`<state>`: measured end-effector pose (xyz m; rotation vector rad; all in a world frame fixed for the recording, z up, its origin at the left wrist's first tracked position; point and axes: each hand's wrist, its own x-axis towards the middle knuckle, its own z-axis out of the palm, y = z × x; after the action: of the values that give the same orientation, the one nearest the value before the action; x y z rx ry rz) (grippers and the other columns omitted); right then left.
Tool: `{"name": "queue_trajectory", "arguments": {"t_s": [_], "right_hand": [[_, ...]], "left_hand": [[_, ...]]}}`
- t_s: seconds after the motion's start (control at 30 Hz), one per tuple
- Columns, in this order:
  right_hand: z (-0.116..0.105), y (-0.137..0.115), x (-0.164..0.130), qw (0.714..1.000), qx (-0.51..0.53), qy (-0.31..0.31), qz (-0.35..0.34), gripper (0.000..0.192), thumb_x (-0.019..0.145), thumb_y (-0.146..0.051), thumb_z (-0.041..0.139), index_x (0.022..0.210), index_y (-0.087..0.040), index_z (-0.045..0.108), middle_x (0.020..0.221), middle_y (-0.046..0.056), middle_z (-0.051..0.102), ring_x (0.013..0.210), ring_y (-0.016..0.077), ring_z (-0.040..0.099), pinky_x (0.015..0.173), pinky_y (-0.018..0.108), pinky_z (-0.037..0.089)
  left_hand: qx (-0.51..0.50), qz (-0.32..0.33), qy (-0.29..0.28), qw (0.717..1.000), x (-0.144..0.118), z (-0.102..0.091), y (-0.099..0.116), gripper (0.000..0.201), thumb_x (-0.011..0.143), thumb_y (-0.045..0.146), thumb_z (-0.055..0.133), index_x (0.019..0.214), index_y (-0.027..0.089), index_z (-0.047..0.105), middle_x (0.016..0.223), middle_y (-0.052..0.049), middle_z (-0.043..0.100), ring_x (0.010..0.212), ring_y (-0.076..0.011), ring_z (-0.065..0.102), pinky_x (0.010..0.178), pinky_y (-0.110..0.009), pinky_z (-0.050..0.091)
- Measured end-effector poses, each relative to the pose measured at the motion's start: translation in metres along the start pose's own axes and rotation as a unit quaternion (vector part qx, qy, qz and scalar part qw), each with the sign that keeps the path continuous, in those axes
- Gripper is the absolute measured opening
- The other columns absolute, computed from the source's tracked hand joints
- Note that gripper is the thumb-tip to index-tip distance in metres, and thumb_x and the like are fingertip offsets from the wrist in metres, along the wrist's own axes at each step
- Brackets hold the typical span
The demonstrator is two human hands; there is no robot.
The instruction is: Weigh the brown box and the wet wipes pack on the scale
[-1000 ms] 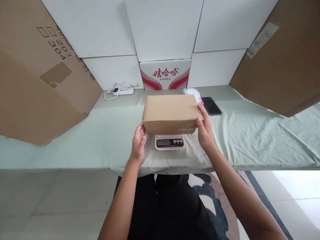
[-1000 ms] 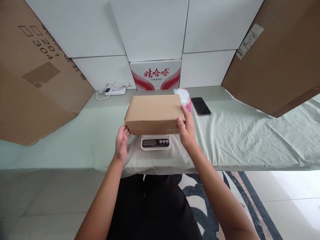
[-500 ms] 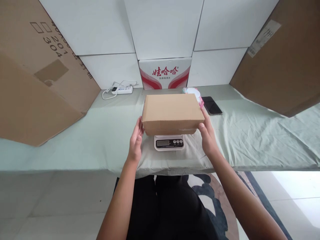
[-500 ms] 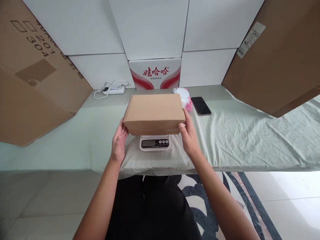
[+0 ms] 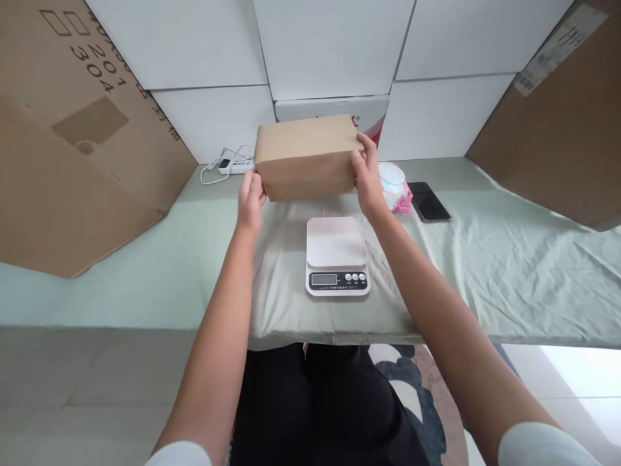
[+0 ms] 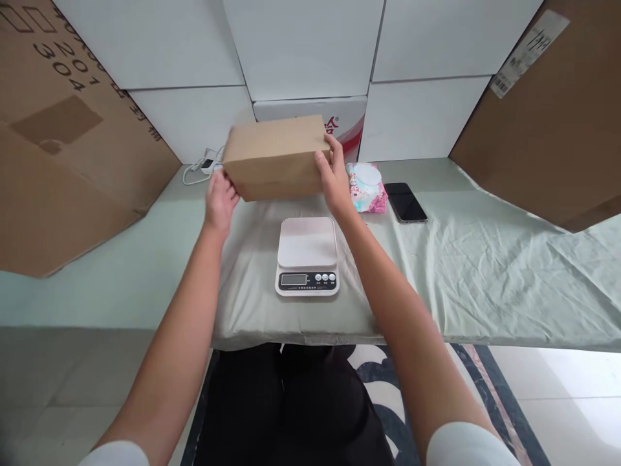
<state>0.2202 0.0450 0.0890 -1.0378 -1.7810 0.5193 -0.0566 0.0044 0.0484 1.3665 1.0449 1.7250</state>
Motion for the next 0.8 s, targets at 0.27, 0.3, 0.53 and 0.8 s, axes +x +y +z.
{"name": "queue_trajectory", "arguments": {"t_s": [0.27, 0.3, 0.53, 0.8], "right_hand": [[0.036, 0.054, 0.022, 0.984, 0.073, 0.024, 0.163, 0.081, 0.1, -0.084, 0.02, 0.151, -0.025, 0.039, 0.154, 0.015, 0.06, 0.141, 0.0263, 0.06, 0.112, 0.045, 0.054], [0.037, 0.056, 0.021, 0.983, 0.077, 0.022, 0.164, 0.075, 0.102, -0.078, 0.024, 0.153, -0.025, 0.038, 0.155, 0.015, 0.059, 0.143, 0.026, 0.058, 0.115, 0.047, 0.053], [-0.022, 0.049, 0.04, 0.989, -0.104, 0.07, 0.08, 0.079, 0.102, -0.064, 0.053, 0.169, -0.032, 0.028, 0.176, 0.012, 0.037, 0.169, 0.0356, 0.028, 0.133, 0.062, 0.033], [-0.06, 0.06, 0.052, 0.877, -0.307, -0.049, 0.367, 0.112, 0.078, -0.042, 0.09, 0.168, -0.006, 0.033, 0.158, 0.038, 0.048, 0.148, 0.051, 0.05, 0.118, 0.067, 0.043]], "left_hand": [[0.013, -0.07, 0.037, 0.997, 0.036, 0.009, -0.082, 0.089, 0.075, 0.096, 0.066, 0.133, 0.028, 0.067, 0.149, -0.015, 0.07, 0.152, -0.0371, 0.059, 0.129, -0.058, 0.043], [0.016, -0.067, 0.037, 0.997, 0.034, 0.007, -0.085, 0.088, 0.076, 0.095, 0.066, 0.135, 0.029, 0.067, 0.152, -0.014, 0.068, 0.154, -0.0362, 0.057, 0.13, -0.057, 0.042], [0.064, -0.021, 0.125, 0.99, 0.031, -0.008, -0.087, 0.093, 0.089, 0.088, 0.054, 0.156, 0.025, 0.053, 0.178, -0.015, 0.042, 0.171, -0.0277, 0.031, 0.139, -0.045, 0.025], [0.062, -0.012, 0.119, 0.991, 0.028, -0.004, -0.081, 0.096, 0.086, 0.09, 0.056, 0.156, 0.024, 0.051, 0.179, -0.017, 0.04, 0.17, -0.0295, 0.034, 0.138, -0.043, 0.027]]}}
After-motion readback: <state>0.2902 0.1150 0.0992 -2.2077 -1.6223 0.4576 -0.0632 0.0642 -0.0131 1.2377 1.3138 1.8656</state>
